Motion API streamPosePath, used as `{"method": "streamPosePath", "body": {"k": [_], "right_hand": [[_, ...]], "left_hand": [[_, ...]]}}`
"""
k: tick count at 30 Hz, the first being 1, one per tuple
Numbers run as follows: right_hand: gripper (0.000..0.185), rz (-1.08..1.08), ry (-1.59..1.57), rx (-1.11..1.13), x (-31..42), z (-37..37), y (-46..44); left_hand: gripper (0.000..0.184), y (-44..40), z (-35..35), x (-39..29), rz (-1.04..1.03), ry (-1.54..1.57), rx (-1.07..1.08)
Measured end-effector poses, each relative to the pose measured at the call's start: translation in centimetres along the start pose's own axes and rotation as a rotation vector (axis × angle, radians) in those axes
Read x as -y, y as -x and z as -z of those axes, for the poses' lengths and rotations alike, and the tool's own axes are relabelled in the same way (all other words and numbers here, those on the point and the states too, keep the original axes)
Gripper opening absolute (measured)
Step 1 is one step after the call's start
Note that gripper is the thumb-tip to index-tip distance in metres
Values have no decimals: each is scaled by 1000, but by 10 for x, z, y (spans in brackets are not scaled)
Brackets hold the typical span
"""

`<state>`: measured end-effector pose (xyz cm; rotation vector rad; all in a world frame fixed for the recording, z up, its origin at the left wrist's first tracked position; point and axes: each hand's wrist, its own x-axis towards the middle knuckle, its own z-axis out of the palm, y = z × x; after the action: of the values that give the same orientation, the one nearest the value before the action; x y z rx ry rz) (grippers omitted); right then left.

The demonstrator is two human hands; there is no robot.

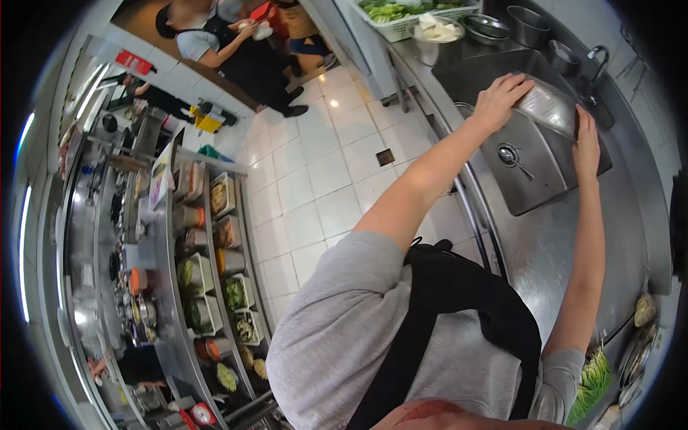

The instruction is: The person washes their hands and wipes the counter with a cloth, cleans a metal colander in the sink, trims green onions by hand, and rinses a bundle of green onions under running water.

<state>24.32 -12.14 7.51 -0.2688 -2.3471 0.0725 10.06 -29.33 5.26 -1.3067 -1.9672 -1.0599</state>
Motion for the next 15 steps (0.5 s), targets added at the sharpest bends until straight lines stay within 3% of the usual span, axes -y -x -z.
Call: {"method": "streamPosePath", "body": {"k": [1, 2, 4, 5, 7, 9, 10, 12, 13, 14, 15], "right_hand": [[59, 14, -21, 68, -14, -6, 3], [59, -65, -60, 281, -27, -13, 8], [55, -115, -158, 232, -21, -12, 8], [55, -124, -144, 226, -18, -15, 3], [50, -30, 45, 5, -14, -20, 6], [49, -144, -24, 122, -23, -18, 6], [47, -237, -103, 217, -19, -5, -4], [45, -207, -23, 87, -13, 5, -10], [43, -142, 3, -2, -22, 0, -8], [42, -91, 43, -74, -32, -1, 4], [41, -255, -29, 6, -39, -1, 11]], "left_hand": [[53, -2, -1, 6, -37, -19, 46], [53, -8, -2, 10, -42, -1, 42], [43, -14, -2, 16, -112, 78, 135], [45, -17, -2, 14, -99, 48, 40], [44, -23, -14, 25, -59, 46, 129], [40, -32, -12, 26, 85, 76, 385], [40, -37, -15, 25, 69, 94, 391], [38, -47, -26, 21, -176, 195, -155], [37, -53, -37, 23, -240, 157, -158], [35, -61, -50, 29, -224, 204, 15], [28, -69, -52, 24, -121, 42, 260]]}}
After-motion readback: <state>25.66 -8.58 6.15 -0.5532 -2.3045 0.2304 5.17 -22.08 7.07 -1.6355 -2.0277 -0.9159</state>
